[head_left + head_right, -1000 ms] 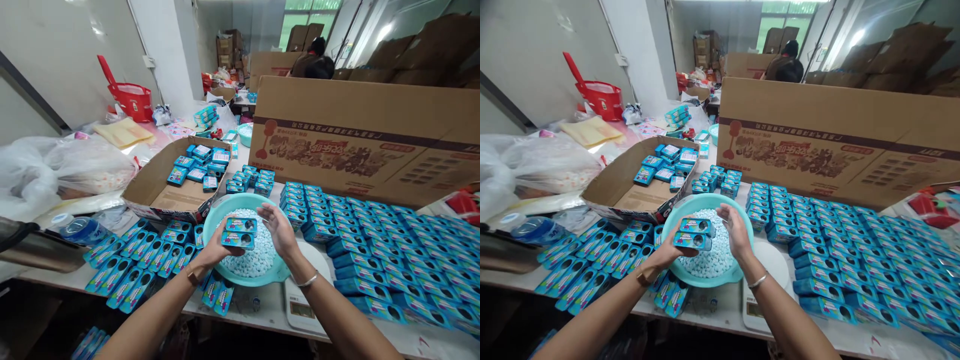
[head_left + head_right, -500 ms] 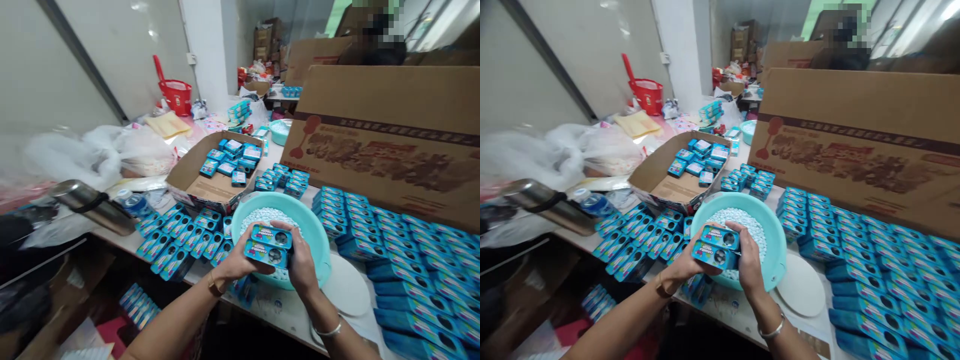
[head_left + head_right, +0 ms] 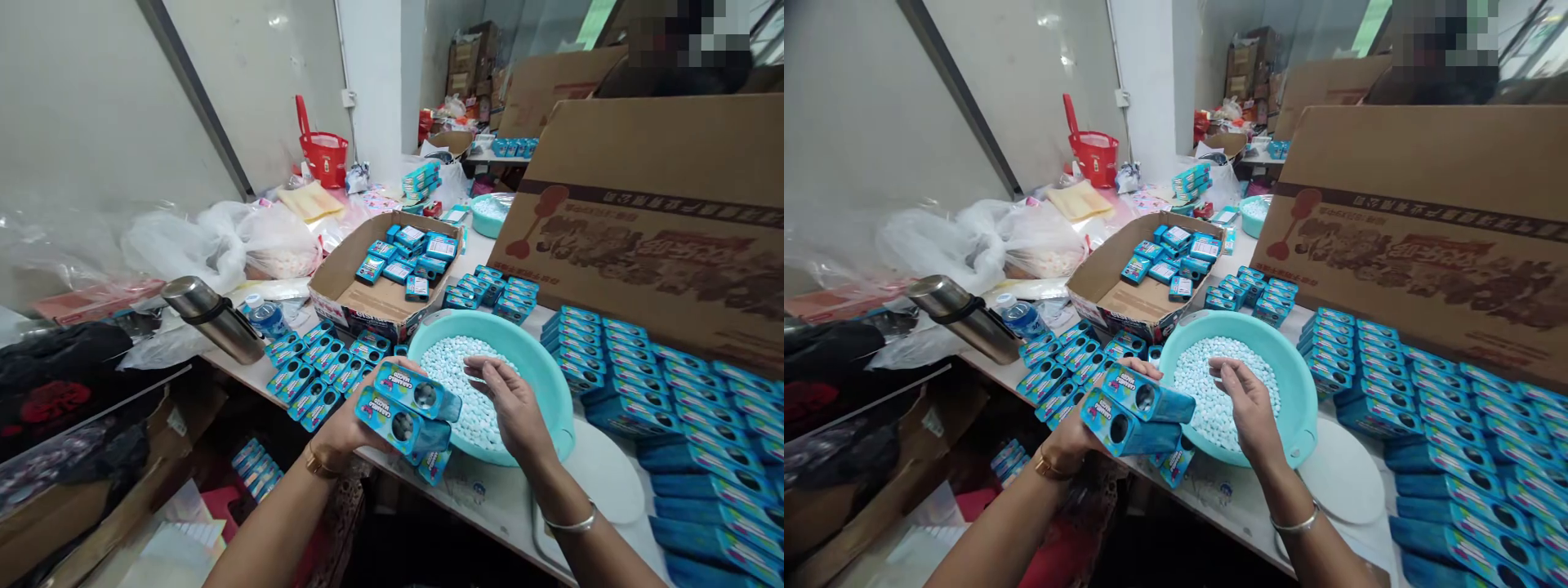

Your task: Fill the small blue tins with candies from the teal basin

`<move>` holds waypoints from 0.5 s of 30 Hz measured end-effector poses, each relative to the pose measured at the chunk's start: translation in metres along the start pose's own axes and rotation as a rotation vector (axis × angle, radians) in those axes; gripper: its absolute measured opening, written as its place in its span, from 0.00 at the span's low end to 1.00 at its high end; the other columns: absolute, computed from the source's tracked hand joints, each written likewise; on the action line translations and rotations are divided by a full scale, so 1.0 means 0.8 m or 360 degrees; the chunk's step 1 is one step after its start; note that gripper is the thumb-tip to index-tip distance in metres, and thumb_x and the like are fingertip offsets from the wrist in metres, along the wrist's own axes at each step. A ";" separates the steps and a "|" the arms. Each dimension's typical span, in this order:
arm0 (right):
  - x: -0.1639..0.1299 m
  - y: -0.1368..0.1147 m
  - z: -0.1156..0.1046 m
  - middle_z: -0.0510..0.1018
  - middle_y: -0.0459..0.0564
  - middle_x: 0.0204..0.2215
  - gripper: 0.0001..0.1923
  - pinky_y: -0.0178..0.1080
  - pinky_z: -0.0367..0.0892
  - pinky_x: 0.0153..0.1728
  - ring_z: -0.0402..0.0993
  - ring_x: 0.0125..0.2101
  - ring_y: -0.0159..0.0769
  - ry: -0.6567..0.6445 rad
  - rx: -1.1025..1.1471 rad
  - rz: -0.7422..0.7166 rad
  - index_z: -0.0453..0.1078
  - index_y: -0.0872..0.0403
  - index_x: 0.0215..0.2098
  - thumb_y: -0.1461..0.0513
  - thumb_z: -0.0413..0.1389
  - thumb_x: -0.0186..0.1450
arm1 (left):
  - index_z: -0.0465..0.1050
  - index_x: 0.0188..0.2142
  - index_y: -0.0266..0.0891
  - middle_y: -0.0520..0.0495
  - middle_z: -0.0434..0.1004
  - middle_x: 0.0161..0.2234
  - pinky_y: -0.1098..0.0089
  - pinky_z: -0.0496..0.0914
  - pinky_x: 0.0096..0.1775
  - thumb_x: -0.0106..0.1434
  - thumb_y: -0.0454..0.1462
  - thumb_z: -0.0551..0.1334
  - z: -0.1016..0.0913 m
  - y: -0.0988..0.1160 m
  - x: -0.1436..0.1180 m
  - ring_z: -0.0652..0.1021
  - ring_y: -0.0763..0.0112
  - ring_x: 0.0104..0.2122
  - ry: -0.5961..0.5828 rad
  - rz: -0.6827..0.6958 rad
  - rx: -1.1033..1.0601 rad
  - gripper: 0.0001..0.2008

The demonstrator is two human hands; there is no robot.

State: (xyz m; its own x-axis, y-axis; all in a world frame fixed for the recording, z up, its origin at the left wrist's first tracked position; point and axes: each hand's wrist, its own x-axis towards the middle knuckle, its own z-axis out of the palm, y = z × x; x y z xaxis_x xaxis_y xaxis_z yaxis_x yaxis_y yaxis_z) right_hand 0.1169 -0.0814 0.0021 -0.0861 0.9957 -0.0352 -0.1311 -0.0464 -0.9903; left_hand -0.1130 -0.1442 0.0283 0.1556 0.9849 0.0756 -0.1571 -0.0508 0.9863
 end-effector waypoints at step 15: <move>0.045 0.041 -0.065 0.82 0.50 0.38 0.14 0.44 0.61 0.39 0.74 0.44 0.46 0.0726 0.0547 0.0333 0.75 0.48 0.32 0.49 0.59 0.53 | 0.63 0.47 0.34 0.36 0.67 0.45 0.56 0.64 0.49 0.44 0.25 0.59 0.093 -0.003 0.157 0.68 0.50 0.47 -0.0607 0.0309 0.2420 0.27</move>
State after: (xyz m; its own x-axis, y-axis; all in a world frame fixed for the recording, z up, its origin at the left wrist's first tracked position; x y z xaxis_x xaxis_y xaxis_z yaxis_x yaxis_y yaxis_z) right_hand 0.1605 -0.0428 -0.0389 0.2773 0.8932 -0.3541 -0.4752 -0.1928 -0.8585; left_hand -0.0204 -0.0327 0.0463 0.5134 0.8581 0.0129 0.8462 -0.5086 0.1590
